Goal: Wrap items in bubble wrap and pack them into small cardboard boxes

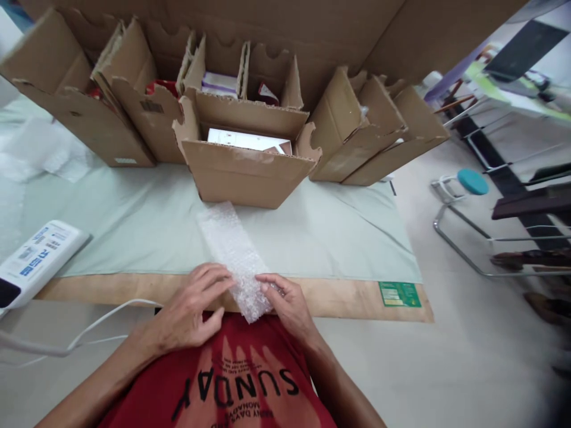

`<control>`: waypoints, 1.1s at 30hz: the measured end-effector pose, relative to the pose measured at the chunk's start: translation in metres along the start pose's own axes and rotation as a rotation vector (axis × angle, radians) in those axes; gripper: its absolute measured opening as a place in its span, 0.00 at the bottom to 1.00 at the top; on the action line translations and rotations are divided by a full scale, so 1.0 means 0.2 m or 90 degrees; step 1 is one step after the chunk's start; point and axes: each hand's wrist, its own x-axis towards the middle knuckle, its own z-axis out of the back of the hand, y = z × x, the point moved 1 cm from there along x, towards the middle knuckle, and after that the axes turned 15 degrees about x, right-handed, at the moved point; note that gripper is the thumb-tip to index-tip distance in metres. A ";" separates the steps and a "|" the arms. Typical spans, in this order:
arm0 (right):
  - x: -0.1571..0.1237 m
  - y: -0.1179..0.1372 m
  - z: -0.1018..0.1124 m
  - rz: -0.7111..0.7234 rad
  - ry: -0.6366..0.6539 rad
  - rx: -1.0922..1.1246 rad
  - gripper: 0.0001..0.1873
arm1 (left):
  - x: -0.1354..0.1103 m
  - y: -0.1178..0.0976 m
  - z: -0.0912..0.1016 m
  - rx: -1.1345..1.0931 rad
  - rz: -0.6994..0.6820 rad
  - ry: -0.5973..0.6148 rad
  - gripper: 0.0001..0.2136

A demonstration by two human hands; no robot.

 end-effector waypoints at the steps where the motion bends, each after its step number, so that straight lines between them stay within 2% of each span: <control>1: 0.00 0.01 -0.01 -0.037 0.001 0.056 0.15 | -0.04 -0.02 -0.01 0.002 -0.005 0.017 0.28; 4: 0.01 0.02 -0.07 -0.102 0.005 0.211 0.19 | -0.07 -0.04 -0.07 0.059 0.000 -0.005 0.31; 8: 0.02 0.02 -0.11 -0.111 0.043 0.292 0.23 | -0.05 -0.04 -0.17 0.053 0.105 -0.102 0.15; 10: 0.01 0.04 -0.09 -0.080 0.068 0.278 0.27 | -0.03 -0.03 -0.18 -0.002 0.186 -0.143 0.12; 12: 0.00 0.08 -0.04 0.003 0.064 0.205 0.28 | -0.01 -0.01 -0.16 -0.057 0.271 -0.148 0.11; 15: 0.01 0.16 0.01 0.235 0.033 -0.028 0.21 | 0.04 0.02 -0.11 -0.124 0.381 -0.062 0.12; 17: 0.04 0.20 0.00 0.396 0.088 -0.210 0.15 | 0.07 0.04 -0.09 -0.163 0.425 -0.008 0.12; 19: 0.09 0.22 -0.04 0.497 0.192 -0.386 0.16 | 0.10 0.06 -0.08 -0.188 0.446 0.019 0.16; 22: 0.20 0.18 -0.10 0.521 0.282 -0.631 0.24 | 0.14 0.09 -0.10 -0.143 0.438 0.034 0.23; 25: 0.27 0.13 -0.12 0.489 0.301 -0.776 0.29 | 0.14 0.11 -0.12 0.042 0.389 -0.018 0.24; 29: 0.32 0.11 -0.12 0.507 0.314 -0.824 0.24 | 0.10 0.09 -0.13 0.241 0.326 -0.110 0.26; 31: 0.34 0.11 -0.12 0.525 0.311 -0.831 0.19 | 0.06 0.08 -0.11 0.269 0.290 -0.156 0.29; 33: 0.35 0.12 -0.12 0.547 0.317 -0.825 0.16 | 0.04 0.07 -0.08 0.272 0.213 -0.169 0.27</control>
